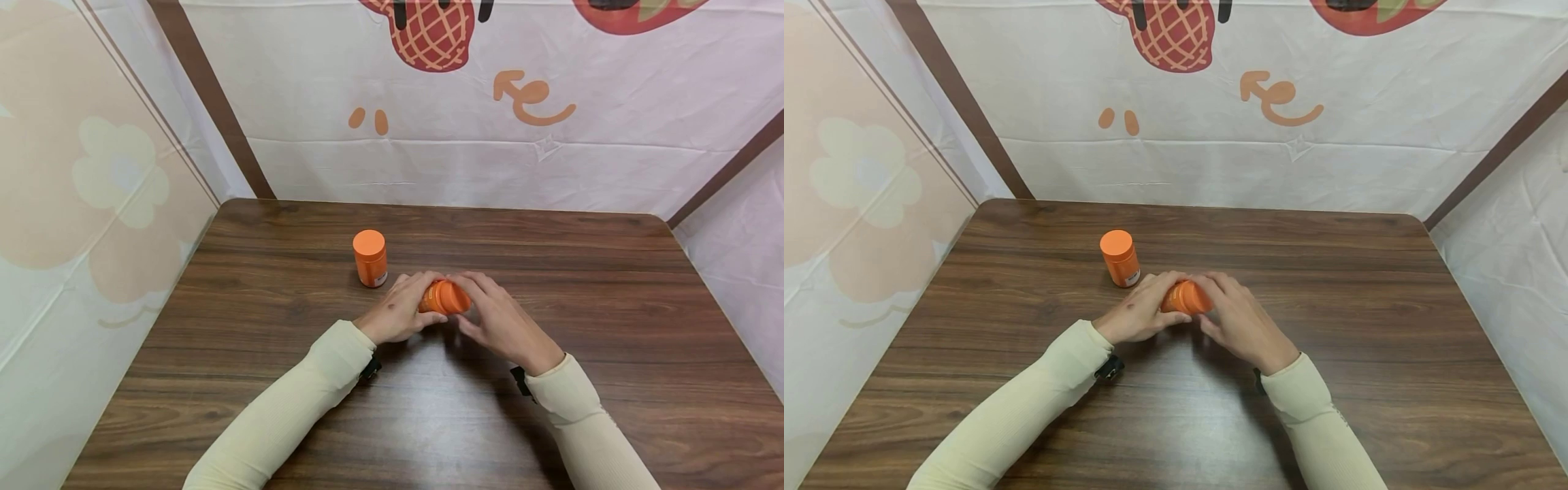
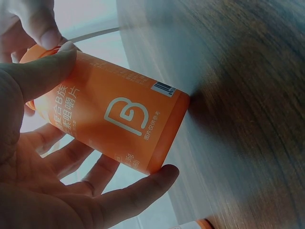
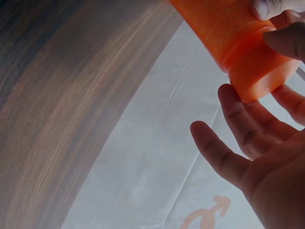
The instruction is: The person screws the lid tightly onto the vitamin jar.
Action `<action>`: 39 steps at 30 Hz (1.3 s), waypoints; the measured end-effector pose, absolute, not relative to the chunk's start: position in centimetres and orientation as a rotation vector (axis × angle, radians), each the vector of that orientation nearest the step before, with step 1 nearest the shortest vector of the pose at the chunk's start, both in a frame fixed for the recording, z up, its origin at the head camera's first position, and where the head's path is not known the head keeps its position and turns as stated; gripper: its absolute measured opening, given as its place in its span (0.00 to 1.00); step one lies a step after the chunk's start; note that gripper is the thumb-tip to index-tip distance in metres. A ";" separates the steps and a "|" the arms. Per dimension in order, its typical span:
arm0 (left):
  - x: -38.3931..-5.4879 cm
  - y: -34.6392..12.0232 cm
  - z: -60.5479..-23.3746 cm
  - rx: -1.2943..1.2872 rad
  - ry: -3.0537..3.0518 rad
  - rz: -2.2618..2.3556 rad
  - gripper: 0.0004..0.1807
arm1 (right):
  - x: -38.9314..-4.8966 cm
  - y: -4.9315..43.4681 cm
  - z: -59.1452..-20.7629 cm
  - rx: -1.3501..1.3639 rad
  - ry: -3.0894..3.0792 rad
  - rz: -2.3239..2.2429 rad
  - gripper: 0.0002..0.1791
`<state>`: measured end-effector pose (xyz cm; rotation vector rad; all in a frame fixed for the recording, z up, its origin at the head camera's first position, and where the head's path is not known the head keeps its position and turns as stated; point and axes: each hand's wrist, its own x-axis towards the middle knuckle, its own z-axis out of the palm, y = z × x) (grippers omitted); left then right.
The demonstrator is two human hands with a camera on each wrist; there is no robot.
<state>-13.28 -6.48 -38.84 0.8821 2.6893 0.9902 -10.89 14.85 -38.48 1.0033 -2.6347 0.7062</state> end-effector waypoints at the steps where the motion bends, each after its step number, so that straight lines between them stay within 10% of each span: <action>1: -13.3 -6.5 -38.8 0.883 2.690 0.990 0.32 | -10.9 14.8 -38.5 0.997 -2.636 0.714 0.35; 39: -13.2 -6.6 -38.8 0.866 2.685 0.993 0.32 | -10.9 14.5 -38.1 0.998 -2.666 0.666 0.38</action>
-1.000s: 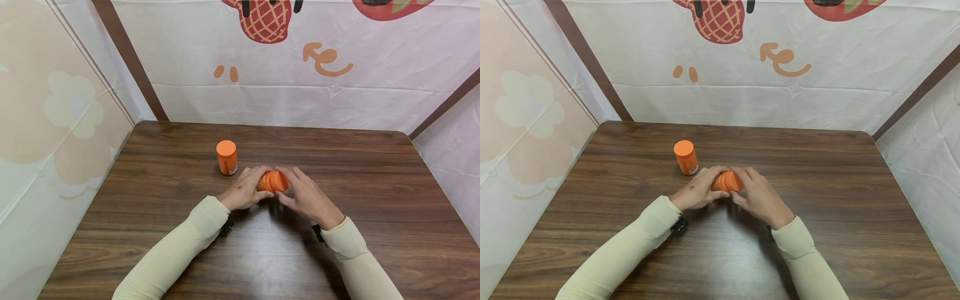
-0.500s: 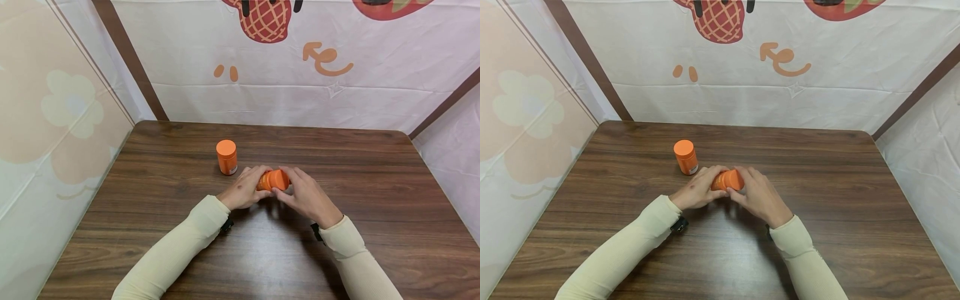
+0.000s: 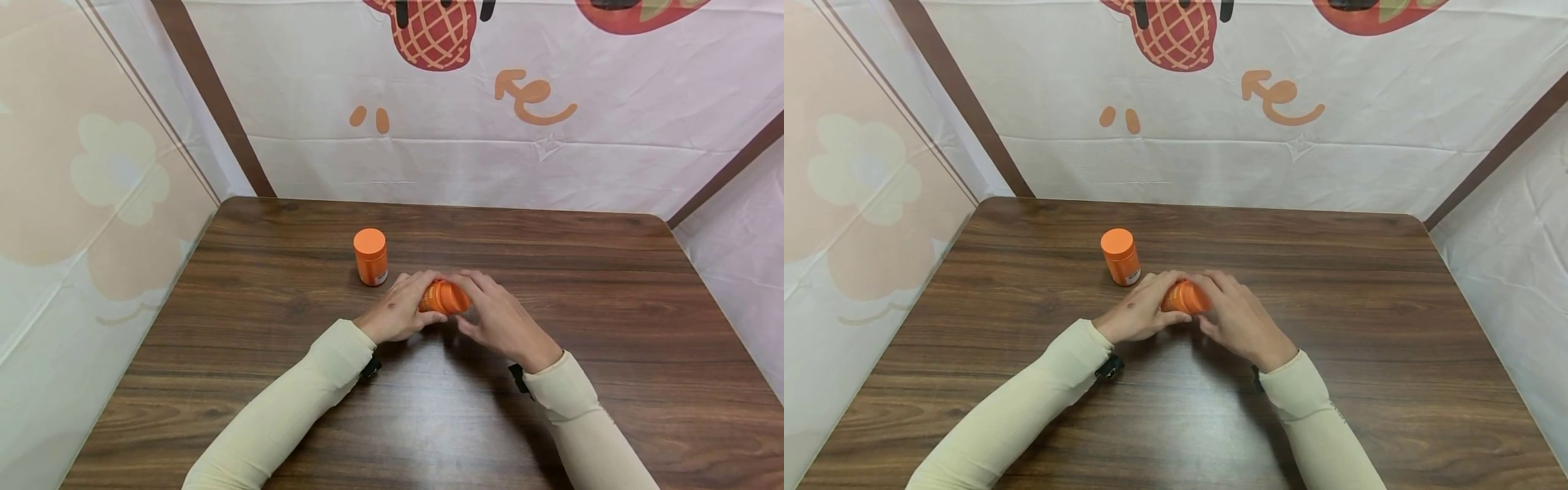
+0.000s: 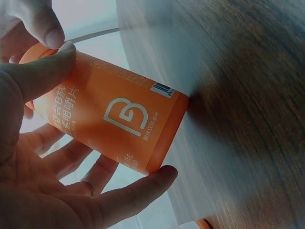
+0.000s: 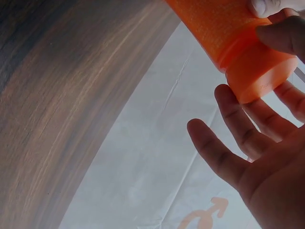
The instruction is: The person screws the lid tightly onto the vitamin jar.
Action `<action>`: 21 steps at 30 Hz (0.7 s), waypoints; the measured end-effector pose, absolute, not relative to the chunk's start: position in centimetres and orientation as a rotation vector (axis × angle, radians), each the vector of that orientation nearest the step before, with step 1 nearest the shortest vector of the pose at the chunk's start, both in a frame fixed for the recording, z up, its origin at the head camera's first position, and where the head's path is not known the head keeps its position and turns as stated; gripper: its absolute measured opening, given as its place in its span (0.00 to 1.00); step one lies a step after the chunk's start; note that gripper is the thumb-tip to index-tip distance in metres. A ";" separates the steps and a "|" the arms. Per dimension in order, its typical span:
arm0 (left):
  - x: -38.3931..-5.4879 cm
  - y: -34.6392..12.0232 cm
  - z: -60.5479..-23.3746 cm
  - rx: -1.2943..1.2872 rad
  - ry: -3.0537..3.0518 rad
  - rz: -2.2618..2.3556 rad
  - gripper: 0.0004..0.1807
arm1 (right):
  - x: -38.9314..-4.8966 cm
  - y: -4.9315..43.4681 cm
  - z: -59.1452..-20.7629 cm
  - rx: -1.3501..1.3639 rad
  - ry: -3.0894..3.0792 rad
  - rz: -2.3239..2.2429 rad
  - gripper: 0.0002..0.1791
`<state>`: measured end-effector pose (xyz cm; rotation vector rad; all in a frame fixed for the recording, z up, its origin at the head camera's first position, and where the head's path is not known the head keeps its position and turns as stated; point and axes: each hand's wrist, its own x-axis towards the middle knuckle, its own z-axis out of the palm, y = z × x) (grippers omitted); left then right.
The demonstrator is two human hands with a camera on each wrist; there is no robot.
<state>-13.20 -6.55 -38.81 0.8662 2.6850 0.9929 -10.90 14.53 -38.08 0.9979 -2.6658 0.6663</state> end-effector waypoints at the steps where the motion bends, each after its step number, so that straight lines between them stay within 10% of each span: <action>1: -13.2 -6.6 -38.8 0.866 2.685 0.992 0.32 | -10.9 14.5 -38.0 0.996 -2.666 0.672 0.37; 21: -13.1 -6.6 -38.7 0.873 2.694 0.973 0.31 | -10.5 14.0 -38.0 0.808 -2.778 0.762 0.32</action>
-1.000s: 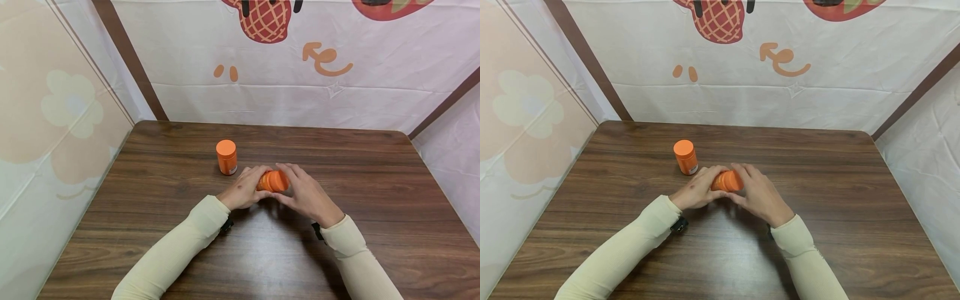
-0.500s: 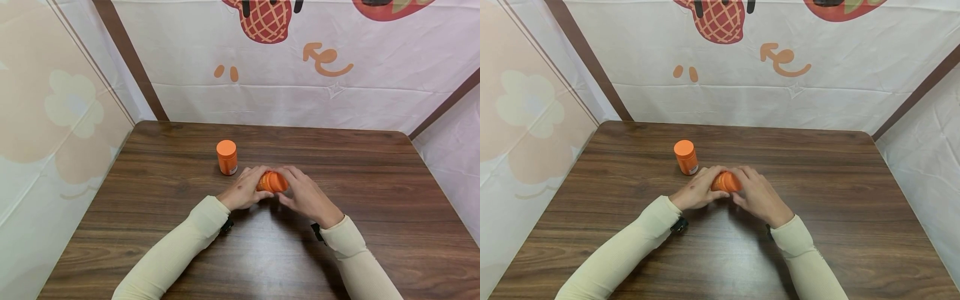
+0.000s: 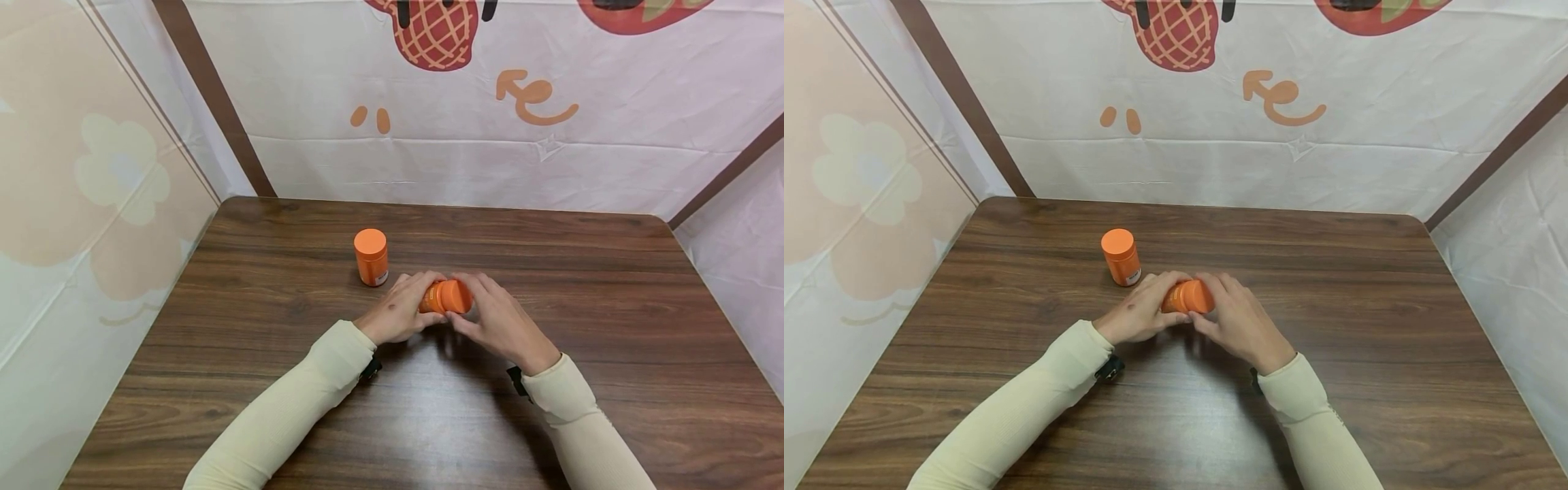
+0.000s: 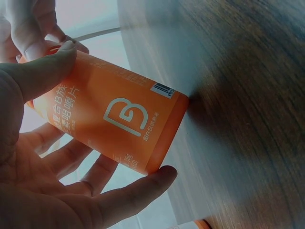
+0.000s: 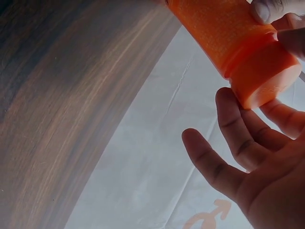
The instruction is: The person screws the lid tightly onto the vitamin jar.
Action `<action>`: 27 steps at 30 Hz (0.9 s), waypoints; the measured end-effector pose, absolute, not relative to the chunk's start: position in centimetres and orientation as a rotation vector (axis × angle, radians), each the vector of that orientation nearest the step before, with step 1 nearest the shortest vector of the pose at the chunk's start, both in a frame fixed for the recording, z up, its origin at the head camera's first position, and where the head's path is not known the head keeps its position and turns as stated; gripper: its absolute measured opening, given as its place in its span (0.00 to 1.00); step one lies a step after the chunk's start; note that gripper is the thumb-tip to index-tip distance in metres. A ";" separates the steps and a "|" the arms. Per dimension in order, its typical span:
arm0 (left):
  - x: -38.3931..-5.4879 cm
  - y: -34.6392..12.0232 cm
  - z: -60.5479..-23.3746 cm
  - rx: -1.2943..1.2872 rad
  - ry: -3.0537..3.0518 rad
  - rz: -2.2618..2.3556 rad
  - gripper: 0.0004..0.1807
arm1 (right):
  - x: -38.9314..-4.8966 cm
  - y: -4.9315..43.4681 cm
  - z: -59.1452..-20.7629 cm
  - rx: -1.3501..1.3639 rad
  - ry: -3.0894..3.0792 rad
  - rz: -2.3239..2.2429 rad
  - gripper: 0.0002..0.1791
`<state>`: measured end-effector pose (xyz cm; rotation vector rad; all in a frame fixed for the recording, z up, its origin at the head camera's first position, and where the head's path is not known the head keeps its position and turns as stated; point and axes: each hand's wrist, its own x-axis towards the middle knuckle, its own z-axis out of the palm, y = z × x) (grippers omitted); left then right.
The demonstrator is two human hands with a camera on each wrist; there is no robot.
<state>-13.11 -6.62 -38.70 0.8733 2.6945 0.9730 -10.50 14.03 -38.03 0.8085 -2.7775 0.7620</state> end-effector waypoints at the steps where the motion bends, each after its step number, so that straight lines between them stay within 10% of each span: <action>1: -13.1 -6.6 -38.7 0.868 2.694 0.972 0.31 | -10.5 14.0 -38.0 0.796 -2.784 0.764 0.32; 27: -13.2 -6.6 -38.9 0.897 2.697 0.986 0.31 | -10.8 14.5 -38.4 0.940 -2.663 0.661 0.34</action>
